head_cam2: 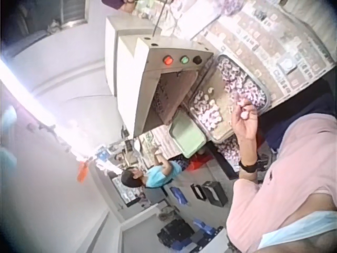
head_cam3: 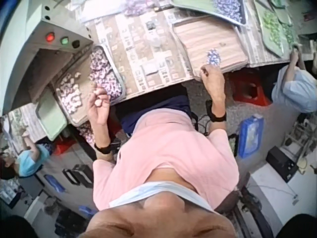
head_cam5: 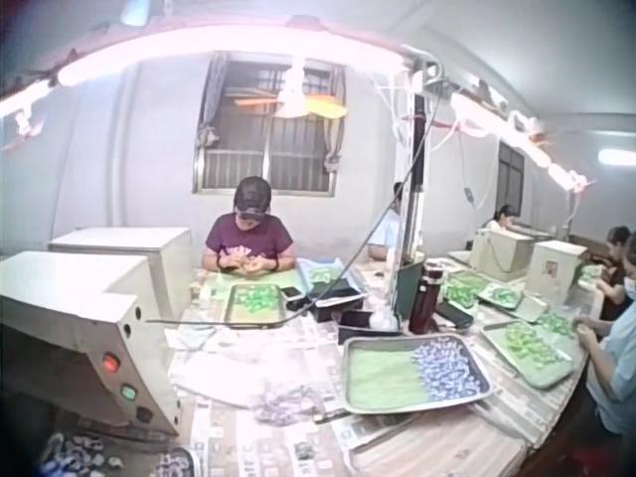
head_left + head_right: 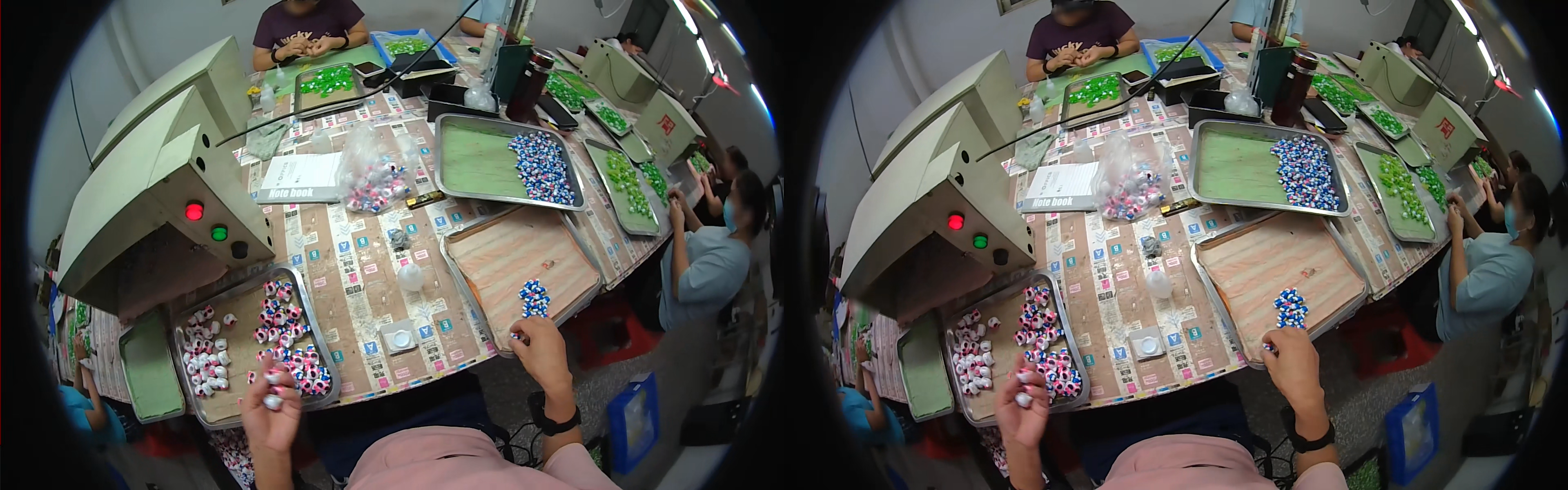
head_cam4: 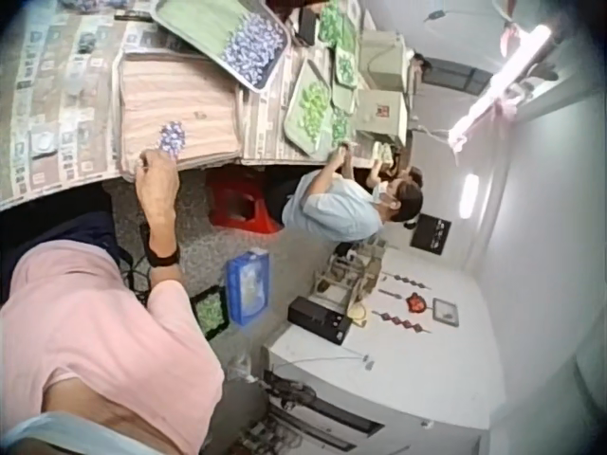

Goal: The person sits at a workstation in a factory and assembles small, colorful, capsule-shaped candies. They pick up a white capsule base and a blue capsule top, fit them together, and place the finished candy into a metal tray. The process is repeated continuously throughout the clip.

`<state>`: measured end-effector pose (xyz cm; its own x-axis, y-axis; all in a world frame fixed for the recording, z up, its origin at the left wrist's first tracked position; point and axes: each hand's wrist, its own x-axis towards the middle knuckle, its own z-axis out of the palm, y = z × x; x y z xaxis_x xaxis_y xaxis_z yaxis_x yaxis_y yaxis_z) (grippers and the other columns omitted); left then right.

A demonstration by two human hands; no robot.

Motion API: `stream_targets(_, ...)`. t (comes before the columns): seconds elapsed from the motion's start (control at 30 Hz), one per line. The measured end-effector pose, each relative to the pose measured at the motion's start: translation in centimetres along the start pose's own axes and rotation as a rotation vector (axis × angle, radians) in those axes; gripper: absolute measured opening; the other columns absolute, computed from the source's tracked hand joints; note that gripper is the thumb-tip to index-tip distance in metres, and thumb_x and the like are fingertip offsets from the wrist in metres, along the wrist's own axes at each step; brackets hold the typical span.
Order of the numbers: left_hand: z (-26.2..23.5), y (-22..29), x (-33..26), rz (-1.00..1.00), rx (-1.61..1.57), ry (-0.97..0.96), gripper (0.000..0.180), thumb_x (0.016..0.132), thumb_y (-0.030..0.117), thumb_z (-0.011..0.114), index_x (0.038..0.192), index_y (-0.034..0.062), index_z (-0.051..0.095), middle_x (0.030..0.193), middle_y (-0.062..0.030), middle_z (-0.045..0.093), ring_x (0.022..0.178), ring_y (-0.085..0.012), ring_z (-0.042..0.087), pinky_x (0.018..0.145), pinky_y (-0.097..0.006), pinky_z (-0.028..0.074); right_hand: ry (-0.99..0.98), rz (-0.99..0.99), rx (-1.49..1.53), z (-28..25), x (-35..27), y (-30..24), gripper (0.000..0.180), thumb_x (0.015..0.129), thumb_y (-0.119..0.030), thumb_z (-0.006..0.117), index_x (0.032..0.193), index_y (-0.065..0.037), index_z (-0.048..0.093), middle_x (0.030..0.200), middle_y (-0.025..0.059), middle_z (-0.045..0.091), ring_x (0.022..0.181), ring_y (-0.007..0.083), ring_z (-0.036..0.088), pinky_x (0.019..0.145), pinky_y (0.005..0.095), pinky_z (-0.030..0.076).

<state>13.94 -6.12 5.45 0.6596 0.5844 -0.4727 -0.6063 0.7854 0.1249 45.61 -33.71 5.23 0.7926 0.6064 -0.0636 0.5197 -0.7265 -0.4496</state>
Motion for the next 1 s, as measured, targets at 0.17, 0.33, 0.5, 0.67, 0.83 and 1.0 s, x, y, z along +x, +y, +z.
stream_targets(0.17,-1.3,-4.9,-0.5,-0.255,0.157,-0.021,0.031,0.090,0.018,0.065,0.117,0.0053,0.056,0.104,-0.0142,0.059,0.085,-0.0190,0.057,0.066,-0.027,0.049,0.112,0.017,0.214,1.0,0.2,-0.7,0.017,0.074,-0.005,0.068,0.091,-0.003,0.067,0.088,0.0137,0.064,0.075,0.0279,0.064,0.069,0.0354,0.052)
stream_targets(0.33,-1.3,-8.0,-0.3,-0.380,0.315,-0.106,0.036,0.094,0.014,0.060,0.127,0.0017,0.051,0.112,-0.0093,0.060,0.093,-0.0163,0.061,0.077,-0.028,0.055,-0.116,0.170,1.005,0.4,-0.7,-2.7,0.023,0.076,0.007,0.069,0.098,0.003,0.063,0.089,0.0026,0.058,0.074,0.0100,0.061,0.066,0.0227,0.053)
stream_targets(0.5,-1.5,-8.4,-0.6,-0.365,0.360,-0.128,0.034,0.095,0.015,0.057,0.127,0.0028,0.051,0.121,-0.0120,0.057,0.098,-0.0170,0.060,0.083,-0.027,0.055,-0.335,-0.007,1.114,2.0,-0.6,-4.1,0.019,0.077,0.006,0.071,0.096,0.005,0.067,0.101,0.0065,0.059,0.089,0.0123,0.059,0.078,0.0228,0.049)
stream_targets(0.67,-1.5,-7.9,-0.7,-0.396,0.308,-0.151,0.029,0.096,0.008,0.053,0.124,0.0014,0.052,0.121,-0.0103,0.056,0.106,-0.0185,0.060,0.090,-0.027,0.054,-0.449,0.038,1.163,3.7,-0.5,-6.7,0.022,0.078,0.006,0.071,0.100,0.005,0.068,0.101,0.0072,0.061,0.089,0.0128,0.060,0.078,0.0231,0.050)
stream_targets(0.83,-2.5,-8.2,-0.8,-0.338,0.318,-0.134,0.029,0.093,0.002,0.056,0.122,-0.0007,0.053,0.117,-0.0115,0.058,0.112,-0.0224,0.059,0.093,-0.029,0.054,-0.476,0.149,1.233,4.9,0.1,-7.7,0.023,0.080,0.003,0.071,0.103,0.004,0.067,0.094,0.0059,0.064,0.080,0.0112,0.062,0.074,0.0219,0.051)
stream_targets(1.0,-2.0,-8.2,-1.2,-0.388,0.365,-0.064,0.032,0.092,0.000,0.057,0.124,-0.0024,0.052,0.117,-0.0142,0.059,0.114,-0.0245,0.058,0.096,-0.029,0.053,-0.425,0.122,1.125,5.3,0.6,-8.3,0.022,0.083,0.004,0.068,0.105,0.005,0.065,0.095,0.0066,0.065,0.080,0.0105,0.063,0.072,0.0218,0.052)
